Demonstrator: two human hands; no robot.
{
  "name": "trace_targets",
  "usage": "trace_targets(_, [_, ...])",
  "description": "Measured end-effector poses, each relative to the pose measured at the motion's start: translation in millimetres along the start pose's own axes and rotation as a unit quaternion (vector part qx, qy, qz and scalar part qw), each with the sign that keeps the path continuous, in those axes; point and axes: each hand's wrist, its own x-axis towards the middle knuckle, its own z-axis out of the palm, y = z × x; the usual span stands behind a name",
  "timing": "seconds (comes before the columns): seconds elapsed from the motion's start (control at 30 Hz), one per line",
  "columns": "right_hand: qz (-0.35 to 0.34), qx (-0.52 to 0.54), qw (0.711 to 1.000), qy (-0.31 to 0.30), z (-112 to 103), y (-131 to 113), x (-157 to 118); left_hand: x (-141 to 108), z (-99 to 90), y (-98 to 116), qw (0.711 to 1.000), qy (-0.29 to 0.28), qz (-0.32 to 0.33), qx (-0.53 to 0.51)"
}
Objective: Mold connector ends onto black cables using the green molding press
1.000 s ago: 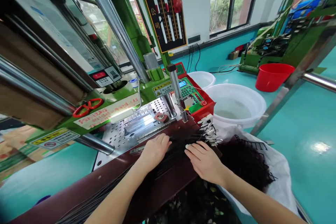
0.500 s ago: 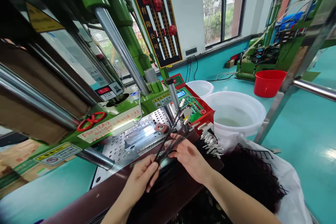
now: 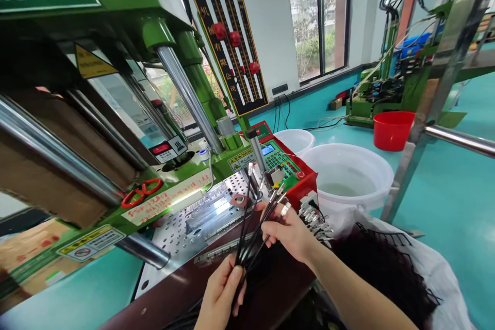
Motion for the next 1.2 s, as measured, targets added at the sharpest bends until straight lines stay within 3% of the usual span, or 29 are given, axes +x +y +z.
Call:
trace_targets(0.1, [-0.012, -0.030, 0.999, 0.019, -1.7, -0.5, 2.2, 6.6, -5.9, 5.2, 0.995, -0.096, -0.015, 0.030])
trace_targets(0.2, [-0.036, -0.094, 0.995, 0.026, -7.9, -3.8, 4.3, 17.7, -10.4, 19.1, 0.987, -0.149, -0.021, 0.056])
trace_targets(0.43, [-0.015, -0.042, 0.999, -0.026, -8.3, -20.3, 2.6, 62.0, 10.6, 77.2, 0.987, -0.162, 0.021, 0.003])
trace_targets(0.5, [-0.019, -0.020, 1.000, -0.014, -9.1, -20.7, 2.5, 72.7, 17.4, 85.6, 0.984, -0.176, 0.013, -0.020])
trace_targets(0.63, [-0.043, -0.001, 0.999, 0.024, -15.8, -17.8, 3.5, 82.6, 21.4, 84.0, 0.974, -0.215, -0.019, -0.068])
trace_targets(0.83, [-0.064, 0.000, 0.995, 0.079, -17.2, -20.2, 6.9, 83.5, 21.8, 78.3, 0.970, -0.225, -0.024, -0.093])
trace_targets(0.97, [-0.129, 0.016, 0.983, 0.126, -16.4, -24.7, 10.6, 83.0, 24.7, 78.7, 0.969, -0.227, -0.019, -0.098])
trace_targets(1.03, [-0.132, 0.017, 0.984, 0.120, -17.9, -28.4, 11.0, 82.1, 26.3, 78.0, 0.971, -0.219, -0.007, -0.096])
trace_targets(1.2, [-0.037, -0.011, 0.999, 0.038, -26.7, -38.1, 8.2, 79.6, 31.0, 75.1, 0.977, -0.197, 0.019, -0.082])
